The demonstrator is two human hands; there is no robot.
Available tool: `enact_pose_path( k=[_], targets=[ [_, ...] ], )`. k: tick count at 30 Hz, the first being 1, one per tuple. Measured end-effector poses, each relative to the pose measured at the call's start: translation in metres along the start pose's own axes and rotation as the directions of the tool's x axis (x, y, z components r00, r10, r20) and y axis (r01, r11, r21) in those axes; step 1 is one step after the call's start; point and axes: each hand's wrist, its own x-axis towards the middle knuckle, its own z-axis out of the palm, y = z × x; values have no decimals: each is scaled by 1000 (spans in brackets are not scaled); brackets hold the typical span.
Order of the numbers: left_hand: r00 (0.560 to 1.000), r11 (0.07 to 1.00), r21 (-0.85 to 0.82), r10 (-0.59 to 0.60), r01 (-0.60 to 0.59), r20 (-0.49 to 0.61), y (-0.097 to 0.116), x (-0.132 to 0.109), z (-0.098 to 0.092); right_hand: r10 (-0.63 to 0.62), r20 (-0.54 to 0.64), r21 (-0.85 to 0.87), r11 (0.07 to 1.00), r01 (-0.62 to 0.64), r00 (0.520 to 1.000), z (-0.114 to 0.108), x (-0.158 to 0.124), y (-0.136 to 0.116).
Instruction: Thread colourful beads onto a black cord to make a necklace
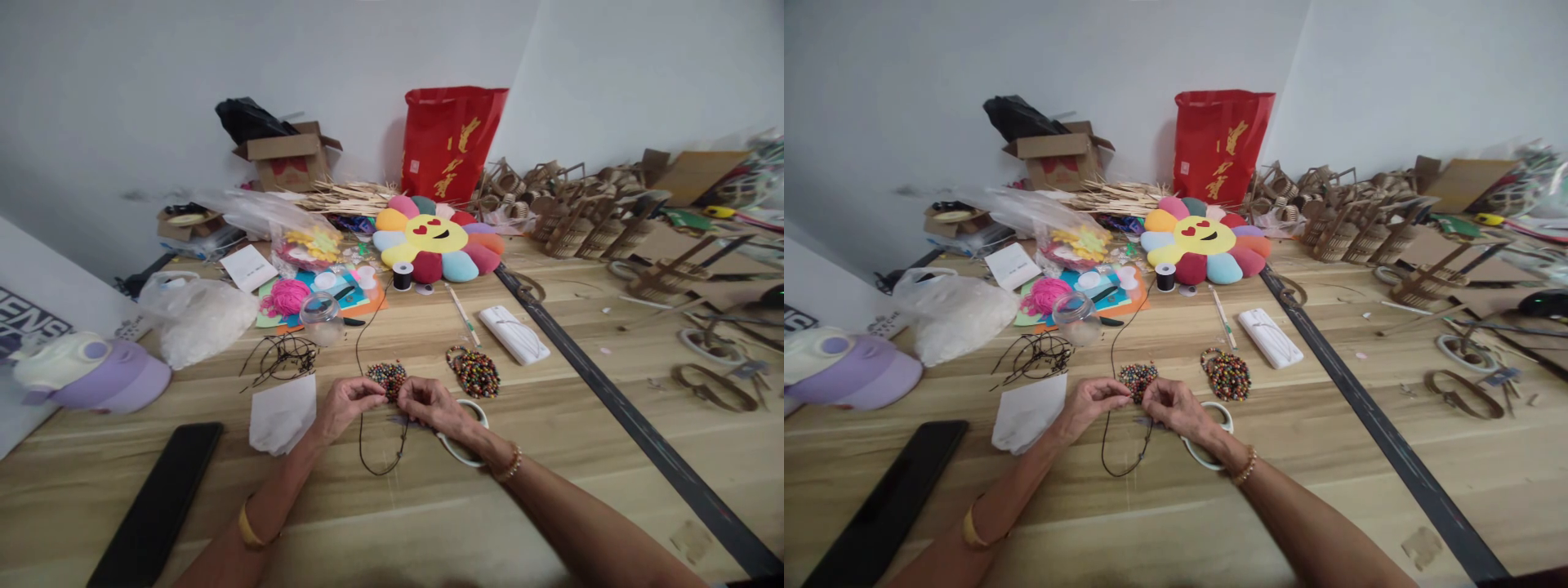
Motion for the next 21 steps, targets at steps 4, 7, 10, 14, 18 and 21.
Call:
enact_pose_path(
  k=[4,7,10,14,18,21],
  targets=[
    [1000,999,35,-3,2,5,-1,0,0,-9,8,-14,1000,9,1000,0,0,-2],
    [1000,999,37,2,-3,14,-3,0,1,-15,22,-21,1000,16,1000,0,0,-3],
    [999,1000,16,1,-1,41,-4,0,3,-14,31,-27,1000,14,999,0,-1,-3],
    [995,1000,-25,-11,13,102,-3,-2,6,-14,54,-39,999,16,998,0,-1,1],
    [992,997,-55,-50,57,115,-1,-3,7,13,76,-10,1000,-12,997,0,-1,2],
    [991,997,-29,-67,71,115,1,-3,8,3,76,12,1000,-3,997,0,-1,-1]
  ],
)
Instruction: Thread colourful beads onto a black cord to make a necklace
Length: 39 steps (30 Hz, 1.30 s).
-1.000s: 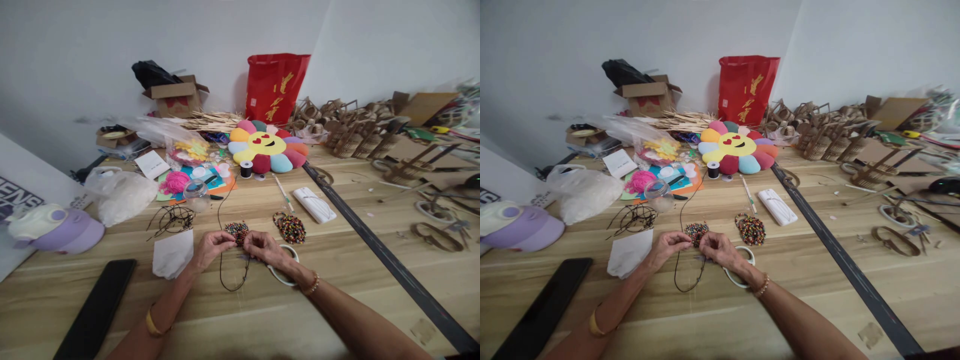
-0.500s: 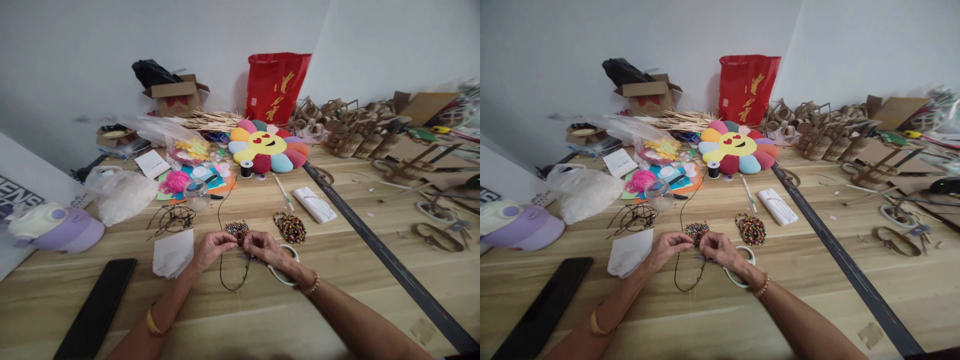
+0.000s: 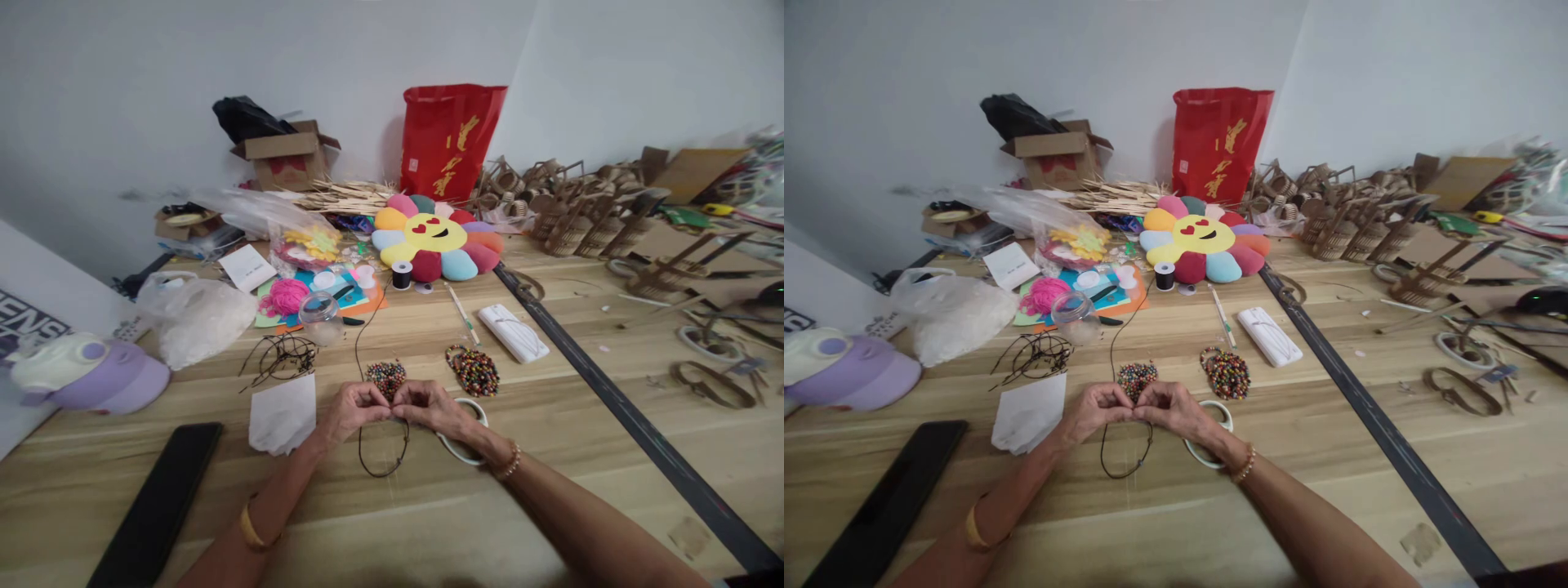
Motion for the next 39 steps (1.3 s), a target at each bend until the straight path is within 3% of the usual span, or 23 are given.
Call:
enact_pose_path(
  k=[6,13,19,31,35,39],
  targets=[
    [999,998,42,41,-41,16,1,1,0,-28,19,3,1000,28,999,0,-1,-1],
    [996,997,-15,81,-81,-33,4,-1,-6,-53,131,-95,993,66,990,-2,-1,0],
    [992,992,27,127,-127,12,8,-2,0,-30,64,54,998,26,998,-1,0,-1],
    [986,972,169,163,-164,20,1,-1,5,28,-9,78,997,-28,1000,-1,1,0],
    [978,965,171,206,-199,-22,2,-1,5,23,-27,42,999,-22,999,-1,2,4],
    [962,959,201,233,-202,-145,0,1,4,-55,-110,18,998,57,992,-1,4,7]
  ],
)
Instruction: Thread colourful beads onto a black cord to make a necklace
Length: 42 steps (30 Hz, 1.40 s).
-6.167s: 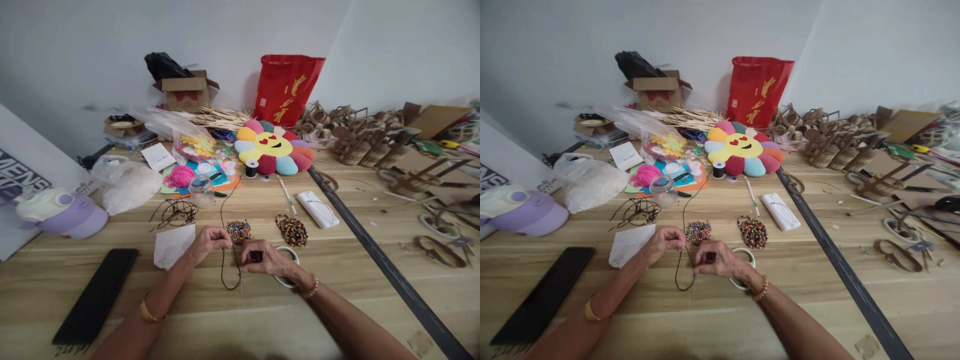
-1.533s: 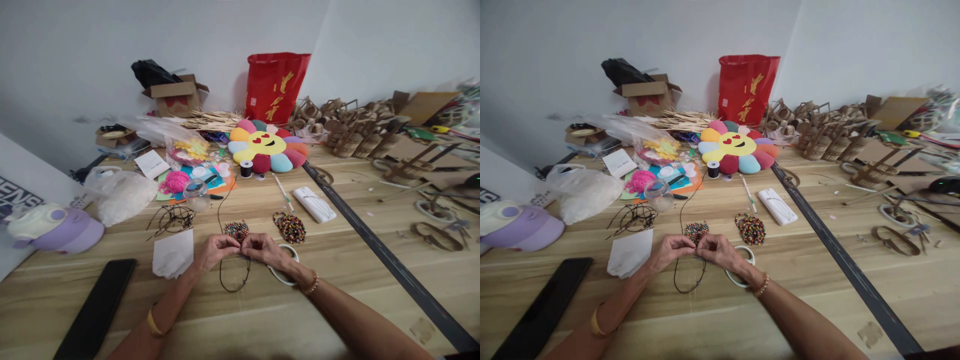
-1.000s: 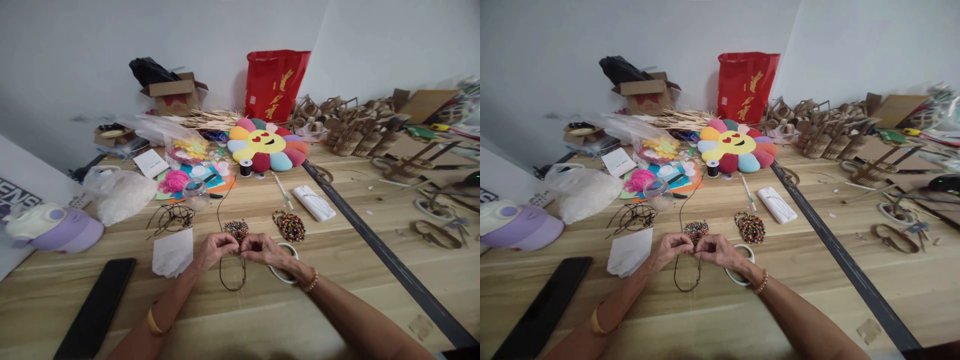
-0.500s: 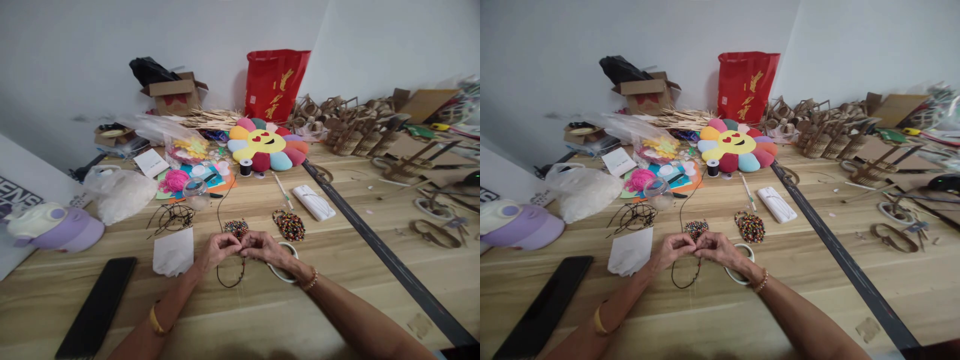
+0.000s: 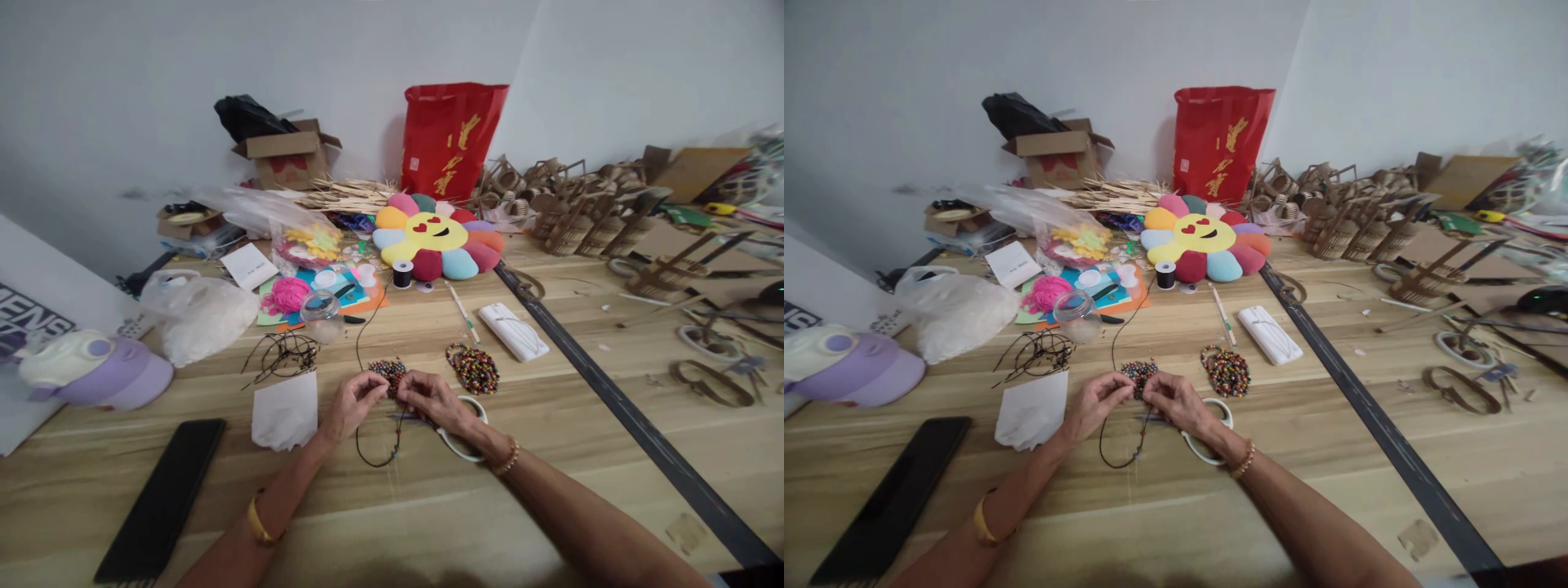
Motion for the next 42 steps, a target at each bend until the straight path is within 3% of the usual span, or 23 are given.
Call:
enact_pose_path(
  k=[2,5,11,14,21,32,34,38,42],
  targets=[
    [999,997,73,23,-19,-48,-2,1,1,-24,-22,-4,1000,24,999,-1,1,-1],
    [985,954,259,166,-148,-46,-5,2,3,2,-38,19,1000,-1,999,-1,1,-4],
    [884,716,531,436,-453,166,-7,2,9,26,-65,60,998,-22,998,-2,1,-6],
    [850,609,603,456,-515,265,-6,1,12,37,-69,73,997,-32,997,-2,1,-6],
    [854,503,699,399,-509,334,-7,2,16,32,-68,114,993,-24,997,-3,2,-7],
    [861,531,690,412,-492,297,-5,5,16,58,-52,107,993,-52,997,-4,3,-8],
    [874,589,662,427,-464,232,-5,6,15,60,-54,92,994,-54,997,-4,2,-11],
    [907,793,475,421,-381,25,-8,7,8,77,-40,62,995,-74,996,-4,2,-13],
    [985,974,201,132,-107,-115,-7,7,1,78,-7,48,996,-77,997,-4,3,-10]
  ],
)
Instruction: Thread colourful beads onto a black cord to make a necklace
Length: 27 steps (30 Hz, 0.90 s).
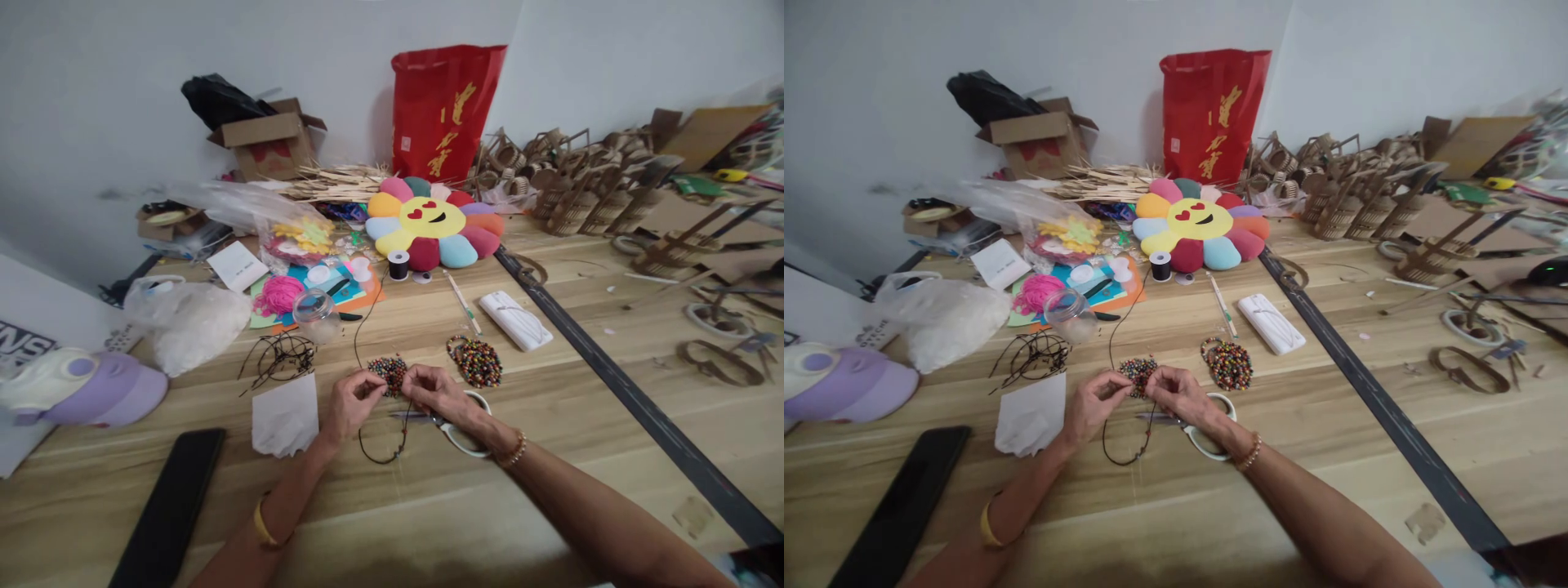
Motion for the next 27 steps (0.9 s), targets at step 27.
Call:
enact_pose_path(
  k=[27],
  targets=[
    [955,927,-249,-241,280,175,0,1,-8,1,88,-42,999,3,996,-2,1,3]
  ],
)
